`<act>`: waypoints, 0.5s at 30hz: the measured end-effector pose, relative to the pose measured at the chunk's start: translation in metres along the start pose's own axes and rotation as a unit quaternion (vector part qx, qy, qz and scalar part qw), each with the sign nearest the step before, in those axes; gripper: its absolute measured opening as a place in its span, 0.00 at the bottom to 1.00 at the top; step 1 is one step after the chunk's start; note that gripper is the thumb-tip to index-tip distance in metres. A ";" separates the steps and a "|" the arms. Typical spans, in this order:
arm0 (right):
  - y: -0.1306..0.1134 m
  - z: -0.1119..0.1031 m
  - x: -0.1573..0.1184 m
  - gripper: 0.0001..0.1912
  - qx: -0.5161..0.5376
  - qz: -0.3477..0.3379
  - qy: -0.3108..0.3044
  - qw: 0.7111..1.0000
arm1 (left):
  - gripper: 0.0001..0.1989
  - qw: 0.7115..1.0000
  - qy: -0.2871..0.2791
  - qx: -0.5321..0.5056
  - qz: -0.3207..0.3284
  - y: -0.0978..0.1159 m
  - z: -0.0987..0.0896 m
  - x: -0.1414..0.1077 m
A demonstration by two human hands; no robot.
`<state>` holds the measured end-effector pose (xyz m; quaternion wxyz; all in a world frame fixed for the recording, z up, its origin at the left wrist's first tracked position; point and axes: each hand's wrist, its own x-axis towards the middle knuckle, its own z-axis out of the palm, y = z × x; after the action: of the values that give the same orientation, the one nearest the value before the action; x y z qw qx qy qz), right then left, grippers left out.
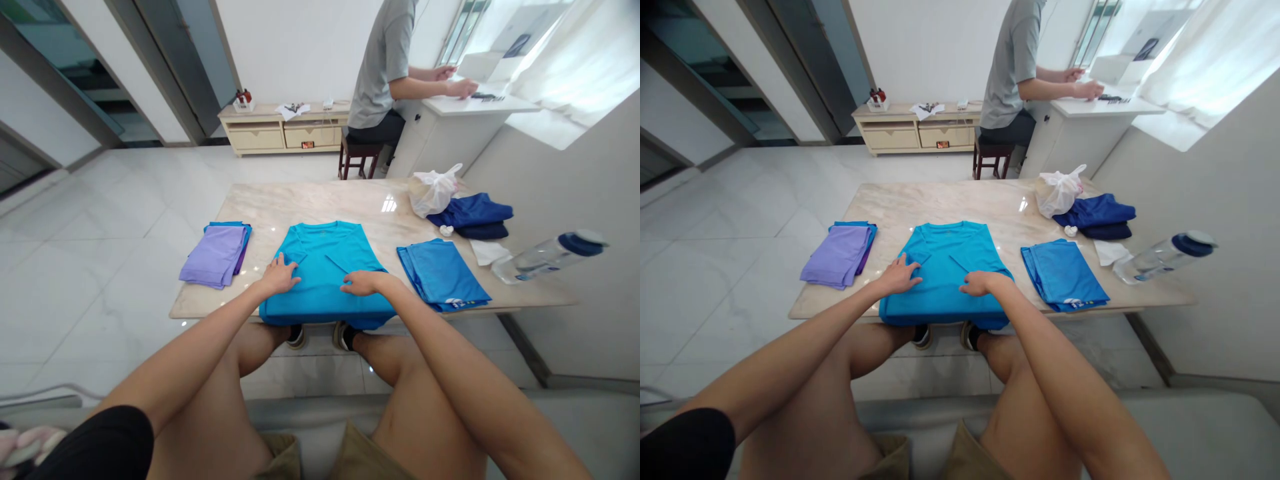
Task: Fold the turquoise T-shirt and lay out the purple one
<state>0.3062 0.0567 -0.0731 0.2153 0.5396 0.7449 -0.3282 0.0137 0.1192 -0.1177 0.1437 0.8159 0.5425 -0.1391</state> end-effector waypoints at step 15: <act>0.001 -0.002 -0.003 0.34 0.001 -0.004 0.014 1.000 | 0.20 0.846 0.370 -0.339 -0.178 -0.052 -0.006 0.036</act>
<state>0.3084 0.0565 -0.0705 0.2030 0.5414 0.7496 -0.3220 -0.0207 0.1716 -0.1301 0.1726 0.5971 0.7044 0.3427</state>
